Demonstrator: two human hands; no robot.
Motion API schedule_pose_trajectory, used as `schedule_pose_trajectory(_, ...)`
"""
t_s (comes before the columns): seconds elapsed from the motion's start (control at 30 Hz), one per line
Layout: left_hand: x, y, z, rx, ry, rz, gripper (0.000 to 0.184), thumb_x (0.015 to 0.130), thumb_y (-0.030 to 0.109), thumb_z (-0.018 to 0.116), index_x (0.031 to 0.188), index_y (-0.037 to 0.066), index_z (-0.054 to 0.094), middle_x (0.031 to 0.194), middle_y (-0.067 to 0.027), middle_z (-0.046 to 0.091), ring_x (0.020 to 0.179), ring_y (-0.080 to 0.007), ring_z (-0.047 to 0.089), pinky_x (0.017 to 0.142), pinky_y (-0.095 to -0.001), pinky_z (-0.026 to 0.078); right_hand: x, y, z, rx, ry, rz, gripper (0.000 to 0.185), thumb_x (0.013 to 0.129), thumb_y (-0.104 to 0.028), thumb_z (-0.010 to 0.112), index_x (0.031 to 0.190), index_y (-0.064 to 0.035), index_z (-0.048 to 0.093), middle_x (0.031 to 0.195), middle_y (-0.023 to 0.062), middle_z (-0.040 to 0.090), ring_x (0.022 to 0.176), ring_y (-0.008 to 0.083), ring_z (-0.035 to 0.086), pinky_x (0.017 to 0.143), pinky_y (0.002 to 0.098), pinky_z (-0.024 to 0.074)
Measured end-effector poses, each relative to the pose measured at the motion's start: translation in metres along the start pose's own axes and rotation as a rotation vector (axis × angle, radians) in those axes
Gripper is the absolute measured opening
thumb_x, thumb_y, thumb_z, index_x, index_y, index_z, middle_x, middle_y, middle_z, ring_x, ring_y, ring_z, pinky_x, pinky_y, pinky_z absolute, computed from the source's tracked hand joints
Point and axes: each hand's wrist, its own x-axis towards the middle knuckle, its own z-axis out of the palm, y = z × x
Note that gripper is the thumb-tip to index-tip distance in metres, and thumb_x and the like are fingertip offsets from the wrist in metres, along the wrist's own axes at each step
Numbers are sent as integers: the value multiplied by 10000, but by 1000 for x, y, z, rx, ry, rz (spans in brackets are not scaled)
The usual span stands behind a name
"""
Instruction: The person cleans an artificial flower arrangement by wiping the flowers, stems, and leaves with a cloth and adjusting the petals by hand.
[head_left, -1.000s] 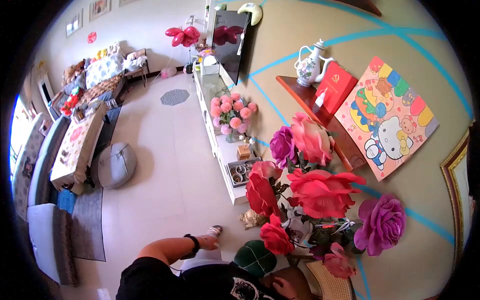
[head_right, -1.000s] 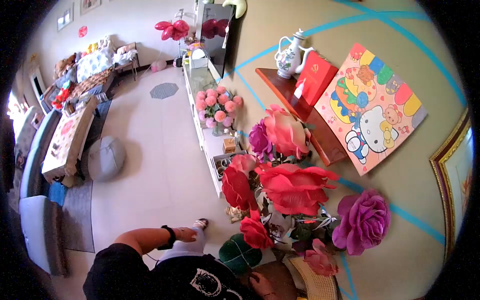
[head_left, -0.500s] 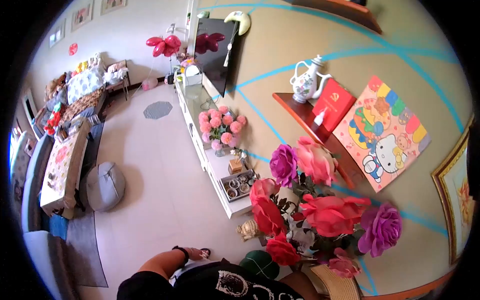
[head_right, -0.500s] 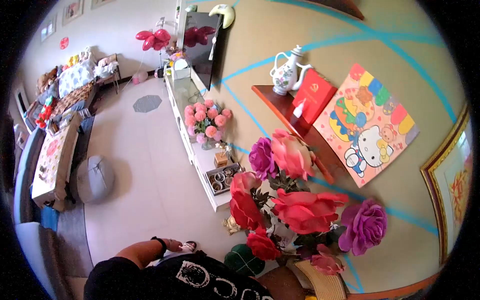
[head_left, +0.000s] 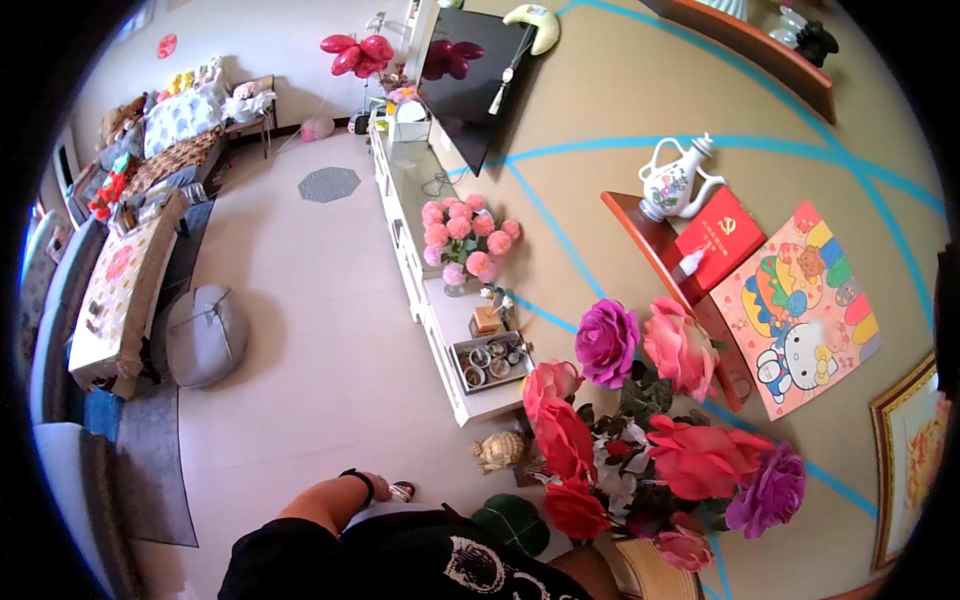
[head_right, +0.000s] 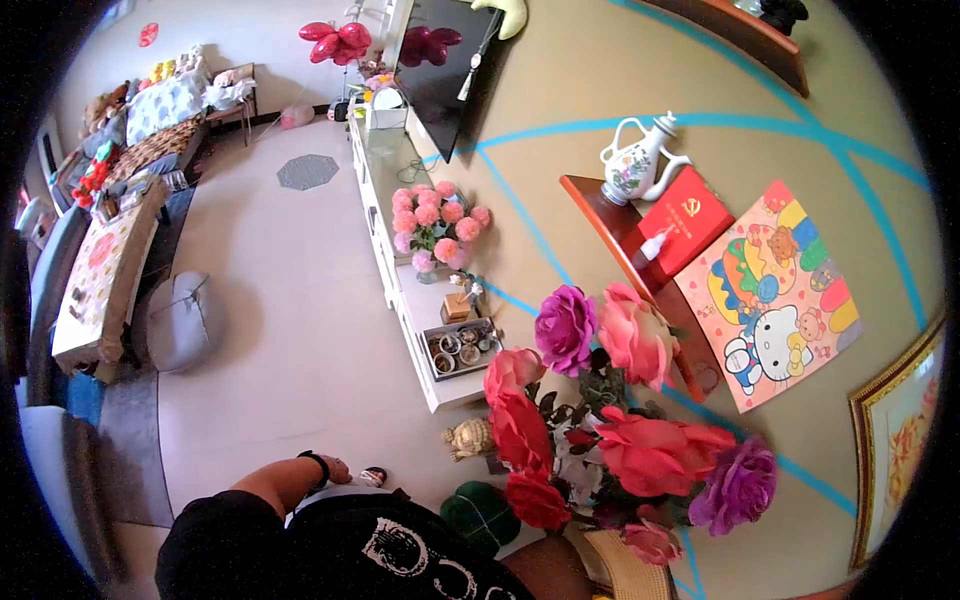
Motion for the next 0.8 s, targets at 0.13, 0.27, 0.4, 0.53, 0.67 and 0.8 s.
schedule_pose_trajectory(0.13,2,-14,7,-50,57,15,502,833,415,324,1116,59,536,1195,-157,483,1141,-310,419,948,-442,309,3,-7,2,-22,-9,18,353,821,-277,516,1072,-29,530,977,116,574,862,230,540,741,347,433)
schedule_pose_trajectory(0.27,21,-35,23,-102,59,-17,503,831,415,334,1116,51,535,1186,-164,488,1130,-314,427,944,-433,316,0,-9,3,-37,-9,23,350,824,-277,508,1069,-27,528,982,116,571,860,233,537,742,350,431)
schedule_pose_trajectory(0.4,10,-36,25,-121,104,-44,491,832,403,335,1085,45,556,1175,-163,497,1122,-317,435,933,-418,334,-6,-9,7,-46,-5,29,348,827,-277,501,1067,-26,525,987,115,567,859,236,533,744,353,429)
schedule_pose_trajectory(0.53,15,-42,31,-138,133,-14,480,830,390,336,1054,38,573,1152,-168,513,1103,-313,455,924,-410,347,-13,-7,12,-44,-1,37,346,830,-277,493,1065,-24,523,992,115,563,857,239,530,745,355,427)
schedule_pose_trajectory(0.67,28,-51,45,-136,186,-7,473,830,375,328,1045,31,570,1106,-177,538,1058,-322,487,917,-405,356,-23,-2,17,-35,19,43,345,834,-277,486,1063,-23,521,997,114,559,855,242,527,747,358,426)
schedule_pose_trajectory(0.8,49,-59,49,-113,124,14,460,829,367,338,1082,47,551,1172,-166,493,1113,-306,444,940,-397,335,-38,3,23,-33,37,45,343,837,-277,478,1061,-21,518,1002,114,555,854,245,524,748,361,424)
